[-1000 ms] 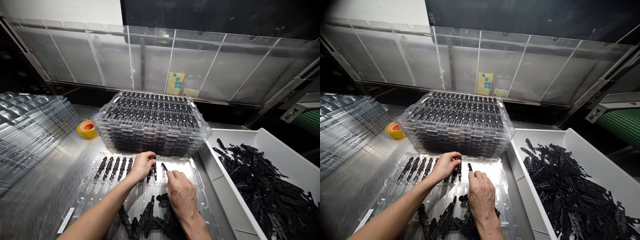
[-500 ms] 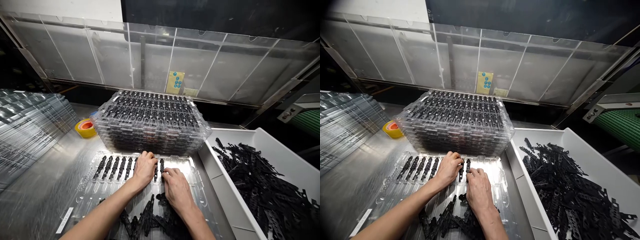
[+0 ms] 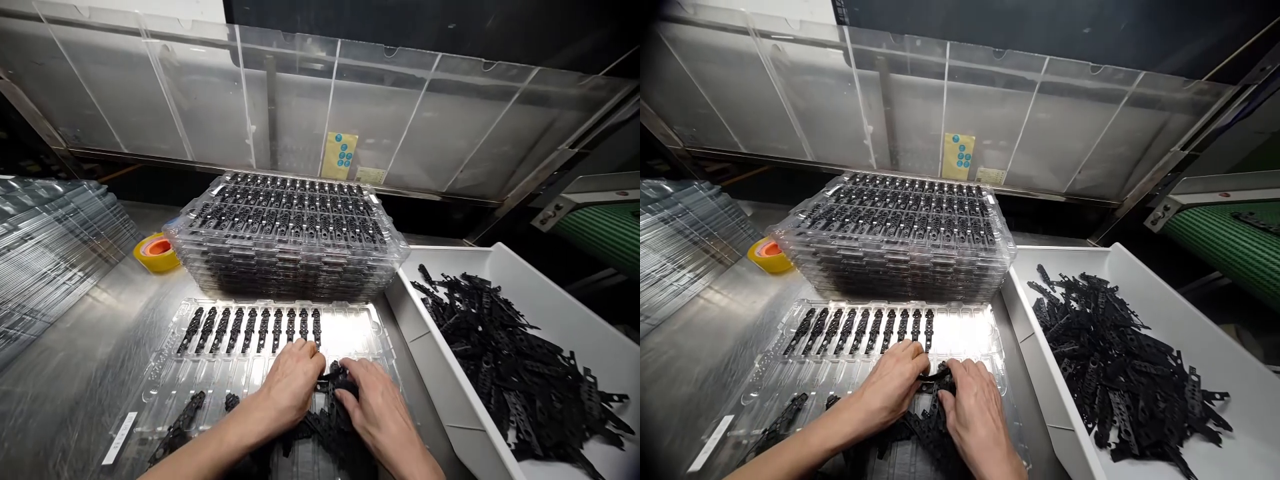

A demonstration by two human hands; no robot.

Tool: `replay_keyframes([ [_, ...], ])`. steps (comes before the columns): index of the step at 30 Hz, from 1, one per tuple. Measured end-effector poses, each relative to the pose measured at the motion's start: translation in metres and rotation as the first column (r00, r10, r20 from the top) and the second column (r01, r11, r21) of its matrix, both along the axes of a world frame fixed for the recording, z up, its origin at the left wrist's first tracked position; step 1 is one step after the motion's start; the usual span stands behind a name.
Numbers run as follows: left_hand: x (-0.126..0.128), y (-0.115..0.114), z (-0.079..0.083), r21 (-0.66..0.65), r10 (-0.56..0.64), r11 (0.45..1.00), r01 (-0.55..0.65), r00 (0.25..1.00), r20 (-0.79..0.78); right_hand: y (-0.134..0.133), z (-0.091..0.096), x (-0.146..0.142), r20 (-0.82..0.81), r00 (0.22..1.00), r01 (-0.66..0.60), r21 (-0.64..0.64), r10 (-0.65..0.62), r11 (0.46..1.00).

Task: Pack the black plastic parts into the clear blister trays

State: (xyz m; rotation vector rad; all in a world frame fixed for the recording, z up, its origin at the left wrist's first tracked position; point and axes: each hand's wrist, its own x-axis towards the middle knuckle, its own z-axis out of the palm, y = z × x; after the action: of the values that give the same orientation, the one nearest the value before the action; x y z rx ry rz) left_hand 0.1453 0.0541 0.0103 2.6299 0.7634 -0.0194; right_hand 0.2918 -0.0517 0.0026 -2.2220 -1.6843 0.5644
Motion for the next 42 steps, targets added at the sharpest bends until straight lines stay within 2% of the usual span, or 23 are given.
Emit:
replay_keyframes([
  [2, 0.002, 0.0, -0.002, -0.028, -0.012, 1.0, 0.013, 1.0, 0.022, 0.0, 0.005, 0.005, -0.057, 0.998, 0.012, 0.026, -0.01, 1.0],
  [5, -0.002, 0.006, -0.002, -0.175, 0.023, 0.985, 0.008, 0.985, 0.173, -0.005, 0.012, 0.013, -0.228, 0.973, -0.018, 0.028, 0.023, 0.999],
  [7, -0.004, 0.013, 0.0, -0.271, 0.115, 0.962, -0.032, 0.949, 0.294, -0.011, 0.014, 0.017, -0.296, 0.955, -0.022, 0.011, 0.024, 1.0],
  [9, -0.003, 0.024, 0.003, -0.345, 0.228, 0.934, -0.093, 0.898, 0.376, -0.017, 0.013, 0.019, -0.292, 0.956, 0.01, 0.019, -0.004, 1.0],
  [11, 0.003, 0.037, 0.007, -0.381, 0.291, 0.917, -0.121, 0.856, 0.427, -0.023, 0.011, 0.02, -0.279, 0.96, 0.044, 0.069, -0.024, 0.997],
  [14, 0.019, 0.056, 0.011, -0.352, 0.24, 0.931, -0.094, 0.884, 0.4, -0.029, 0.011, 0.024, -0.323, 0.944, 0.122, 0.166, -0.063, 0.979],
  [18, 0.047, 0.074, 0.005, -0.304, 0.11, 0.953, -0.014, 0.947, 0.302, -0.031, 0.016, 0.031, -0.409, 0.904, 0.208, 0.174, -0.122, 0.962],
  [24, 0.071, 0.078, -0.009, -0.154, 0.031, 0.988, -0.003, 0.983, 0.182, -0.04, 0.014, 0.041, -0.47, 0.869, 0.287, 0.218, -0.158, 0.933],
  [26, 0.073, 0.074, -0.011, -0.103, 0.034, 0.995, -0.017, 0.986, 0.165, -0.04, 0.012, 0.043, -0.457, 0.871, 0.341, 0.298, -0.18, 0.891],
  [28, 0.072, 0.07, -0.01, -0.068, 0.052, 0.997, -0.041, 0.985, 0.165, -0.034, 0.014, 0.043, -0.412, 0.882, 0.401, 0.404, -0.227, 0.822],
  [29, 0.07, 0.068, -0.009, -0.06, 0.062, 0.997, -0.053, 0.983, 0.173, -0.028, 0.015, 0.042, -0.388, 0.888, 0.416, 0.454, -0.245, 0.788],
  [31, 0.065, 0.063, -0.004, -0.058, 0.077, 0.996, -0.066, 0.977, 0.201, -0.013, 0.017, 0.039, -0.353, 0.907, 0.395, 0.521, -0.231, 0.756],
  [32, 0.062, 0.059, -0.001, -0.08, 0.072, 0.995, -0.055, 0.972, 0.223, -0.005, 0.017, 0.037, -0.344, 0.915, 0.375, 0.539, -0.208, 0.754],
  [34, 0.057, 0.053, 0.007, -0.226, 0.047, 0.974, 0.02, 0.956, 0.29, 0.011, 0.016, 0.034, -0.339, 0.926, 0.341, 0.557, -0.168, 0.757],
  [35, 0.055, 0.05, 0.01, -0.339, 0.043, 0.938, 0.074, 0.945, 0.325, 0.017, 0.014, 0.033, -0.34, 0.926, 0.339, 0.559, -0.164, 0.756],
  [37, 0.051, 0.045, 0.016, -0.561, 0.082, 0.816, 0.141, 0.932, 0.354, 0.024, 0.01, 0.031, -0.354, 0.919, 0.358, 0.565, -0.174, 0.743],
  [38, 0.049, 0.044, 0.017, -0.627, 0.111, 0.767, 0.138, 0.934, 0.34, 0.025, 0.008, 0.03, -0.371, 0.911, 0.373, 0.555, -0.18, 0.743],
  [39, 0.048, 0.043, 0.017, -0.651, 0.134, 0.751, 0.112, 0.939, 0.316, 0.024, 0.006, 0.03, -0.392, 0.901, 0.387, 0.53, -0.187, 0.754],
  [40, 0.047, 0.044, 0.017, -0.647, 0.159, 0.759, 0.075, 0.942, 0.296, 0.021, 0.004, 0.031, -0.415, 0.888, 0.401, 0.485, -0.199, 0.777],
  [42, 0.046, 0.048, 0.014, -0.56, 0.21, 0.828, -0.003, 0.929, 0.305, 0.01, 0.001, 0.034, -0.442, 0.864, 0.418, 0.369, -0.239, 0.83],
])
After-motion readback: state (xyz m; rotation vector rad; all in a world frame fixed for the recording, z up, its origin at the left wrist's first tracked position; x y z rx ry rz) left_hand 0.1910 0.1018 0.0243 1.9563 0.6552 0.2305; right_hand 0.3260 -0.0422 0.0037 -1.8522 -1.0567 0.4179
